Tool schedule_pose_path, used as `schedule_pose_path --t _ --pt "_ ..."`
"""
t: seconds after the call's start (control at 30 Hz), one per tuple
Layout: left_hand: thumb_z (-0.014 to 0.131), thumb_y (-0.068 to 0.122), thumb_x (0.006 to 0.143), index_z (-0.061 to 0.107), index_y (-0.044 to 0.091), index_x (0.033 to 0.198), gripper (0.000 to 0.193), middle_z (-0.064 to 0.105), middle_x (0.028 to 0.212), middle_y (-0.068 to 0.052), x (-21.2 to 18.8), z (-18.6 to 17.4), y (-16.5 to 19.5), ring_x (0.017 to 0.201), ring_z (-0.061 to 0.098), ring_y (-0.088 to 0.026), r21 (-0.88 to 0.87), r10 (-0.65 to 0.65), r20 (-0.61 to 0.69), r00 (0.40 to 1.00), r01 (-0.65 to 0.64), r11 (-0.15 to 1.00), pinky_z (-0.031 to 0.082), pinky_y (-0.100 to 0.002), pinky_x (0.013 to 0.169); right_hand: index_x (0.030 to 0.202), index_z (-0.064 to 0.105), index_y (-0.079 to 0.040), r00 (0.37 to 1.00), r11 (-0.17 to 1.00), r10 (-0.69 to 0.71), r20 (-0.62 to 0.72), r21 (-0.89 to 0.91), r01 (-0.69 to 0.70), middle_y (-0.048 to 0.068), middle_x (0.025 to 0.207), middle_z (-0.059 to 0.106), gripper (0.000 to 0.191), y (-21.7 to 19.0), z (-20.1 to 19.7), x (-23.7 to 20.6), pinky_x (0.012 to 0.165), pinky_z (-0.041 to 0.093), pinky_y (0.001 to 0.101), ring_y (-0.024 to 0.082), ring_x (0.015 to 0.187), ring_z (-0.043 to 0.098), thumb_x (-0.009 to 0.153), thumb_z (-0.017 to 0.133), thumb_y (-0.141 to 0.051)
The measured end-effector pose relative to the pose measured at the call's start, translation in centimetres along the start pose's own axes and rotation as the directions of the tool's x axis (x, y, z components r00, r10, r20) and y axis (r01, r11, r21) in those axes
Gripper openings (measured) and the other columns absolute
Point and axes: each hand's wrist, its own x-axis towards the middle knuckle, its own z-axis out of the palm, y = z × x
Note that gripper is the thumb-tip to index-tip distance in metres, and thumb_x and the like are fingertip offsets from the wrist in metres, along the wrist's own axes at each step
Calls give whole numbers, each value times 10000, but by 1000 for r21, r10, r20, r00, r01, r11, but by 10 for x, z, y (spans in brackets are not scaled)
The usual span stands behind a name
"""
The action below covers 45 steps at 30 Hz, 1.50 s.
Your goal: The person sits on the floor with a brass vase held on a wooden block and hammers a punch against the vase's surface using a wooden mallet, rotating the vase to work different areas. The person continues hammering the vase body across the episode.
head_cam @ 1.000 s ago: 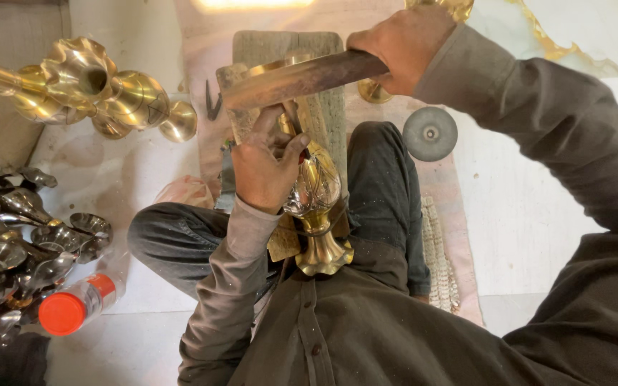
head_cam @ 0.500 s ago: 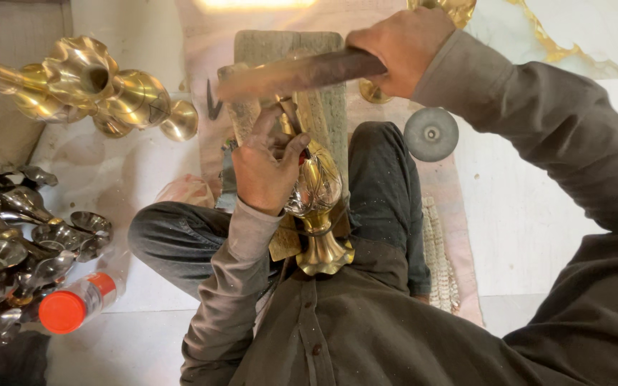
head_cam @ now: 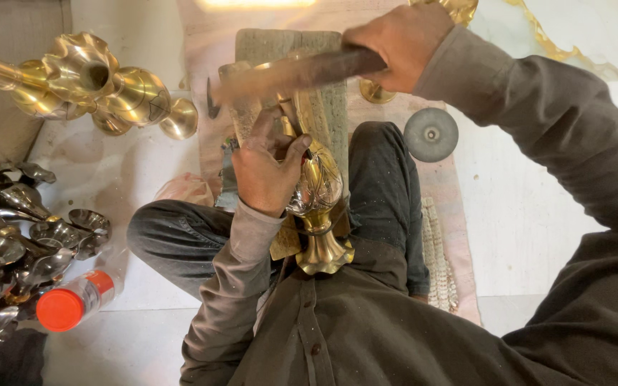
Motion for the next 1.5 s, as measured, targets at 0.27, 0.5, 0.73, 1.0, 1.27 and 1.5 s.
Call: schedule_pose_path --t 0.27,0.5,0.73,1.0,1.27,1.5 --pt "829 95 864 604 44 1280 476 782 790 -139 -1 1 2 695 796 -159 43 -36 -29 999 38 998 616 -275 568 1180 717 -109 998 1000 -16 -63 -19 15 138 899 729 302 4 -4 0 699 556 446 343 793 715 911 807 -212" --pt "803 85 885 608 69 1320 477 787 795 -120 -4 -1 3 700 797 -147 29 -19 -10 1000 20 999 615 -271 587 1105 724 -79 1000 999 -18 0 -27 18 130 853 735 312 3 1 0 645 552 421 286 733 712 815 797 -167" --pt "806 69 882 602 56 1319 483 780 786 -124 -4 -1 2 705 793 -152 32 7 -30 1000 -6 999 620 -276 610 1079 731 -79 999 999 -31 7 27 31 124 860 742 206 0 -4 3 671 553 413 273 722 712 897 791 -156" --pt "824 92 884 609 21 1294 468 782 791 -140 -4 0 0 713 801 -168 45 7 -34 999 -6 999 636 -286 618 1198 715 -154 998 987 -53 12 -151 55 99 891 750 392 -6 -5 8 754 567 461 298 783 739 820 803 -214" --pt "826 83 876 590 0 1303 495 783 800 -148 -8 0 2 714 800 -168 51 -3 -54 999 5 999 615 -287 613 1136 734 -168 992 996 64 112 -76 -56 95 920 764 315 -1 2 7 718 570 457 308 819 746 828 797 -170" --pt "793 93 904 603 28 1307 450 788 813 -150 -10 -1 2 700 794 -158 32 -40 -25 999 40 999 607 -280 596 1165 712 -58 998 994 -63 -15 -92 61 166 873 740 418 -2 3 7 679 569 440 331 756 730 781 822 -182"
